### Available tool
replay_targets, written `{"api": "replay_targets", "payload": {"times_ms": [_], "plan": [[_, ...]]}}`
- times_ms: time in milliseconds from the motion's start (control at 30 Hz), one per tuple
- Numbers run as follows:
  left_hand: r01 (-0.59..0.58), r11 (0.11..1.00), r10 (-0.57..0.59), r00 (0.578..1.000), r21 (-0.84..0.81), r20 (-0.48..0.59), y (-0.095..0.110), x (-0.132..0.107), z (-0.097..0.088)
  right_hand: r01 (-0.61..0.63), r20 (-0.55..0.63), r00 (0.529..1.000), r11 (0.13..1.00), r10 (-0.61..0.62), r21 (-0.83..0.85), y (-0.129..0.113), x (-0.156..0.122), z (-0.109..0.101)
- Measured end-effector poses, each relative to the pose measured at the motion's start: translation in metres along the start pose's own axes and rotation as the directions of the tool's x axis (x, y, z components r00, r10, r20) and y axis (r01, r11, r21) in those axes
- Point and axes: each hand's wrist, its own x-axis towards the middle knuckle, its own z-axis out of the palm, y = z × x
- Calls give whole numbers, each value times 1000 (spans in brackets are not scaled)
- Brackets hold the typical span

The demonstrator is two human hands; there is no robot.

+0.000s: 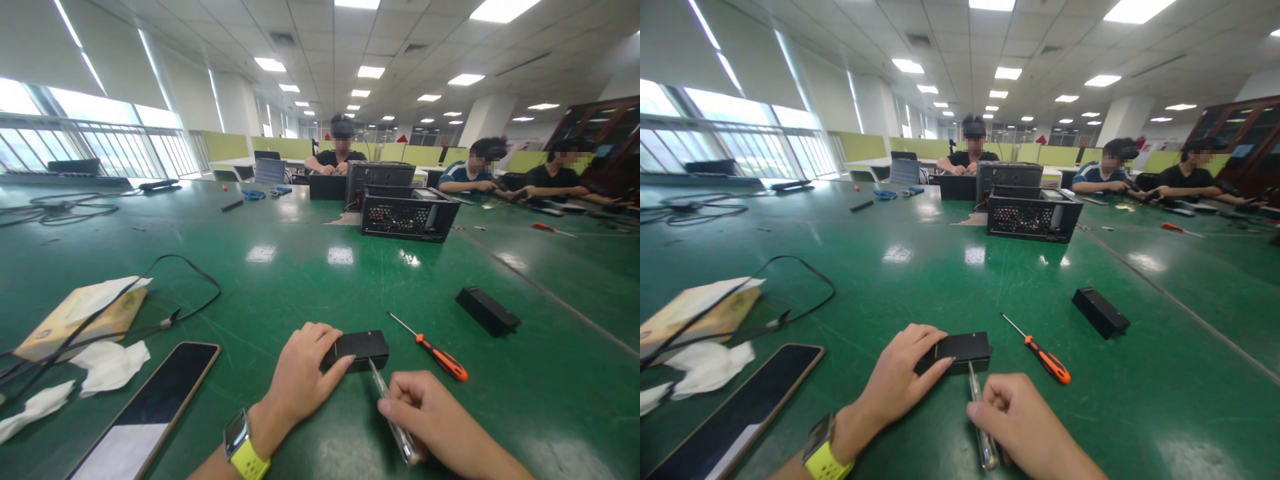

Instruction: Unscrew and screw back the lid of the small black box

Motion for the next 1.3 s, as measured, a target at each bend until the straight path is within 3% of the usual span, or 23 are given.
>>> {"api": "replay_targets", "payload": {"times_ms": [467, 633, 800, 933, 1000, 1067, 1100, 1167, 1233, 1300], "plan": [[23, 1000, -23, 1000, 4, 15, -1, -1, 2, 5, -21, 1000, 999, -6, -35, -7, 7, 15], [14, 1000, -14, 1000, -13, -4, -1, -1, 2, -179, 121, 974, 977, 193, -116, -6, 6, 14], [3, 999, -3, 1000, -33, -3, -2, -2, 1, -166, 168, 960, 939, 224, -302, -8, -7, 2], [3, 999, -2, 1000, -40, 19, -4, -2, 2, -225, 150, 940, 889, 305, -398, -5, -12, -12], [12, 999, -11, 999, -50, 33, -4, -1, 2, -164, 93, 971, 900, 219, -405, -2, -8, -17], [27, 997, -23, 998, -72, 50, -5, 0, 1, -67, -77, 996, 903, 38, -424, -2, 0, -19], [31, 995, -25, 998, -91, 58, -5, 1, 1, -26, -189, 980, 897, -65, -442, -3, 4, -20], [19, 990, -9, 997, -138, 72, -4, 1, -1, 39, -370, 899, 882, -237, -470, -6, 11, -20], [-27, 983, 42, 996, -182, 79, -3, 1, -2, 119, -398, 850, 861, -347, -495, -11, 16, -19], [-90, 975, 107, 991, -204, 75, -2, 0, -3, 223, -291, 864, 830, -412, -511, -14, 19, -17]]}}
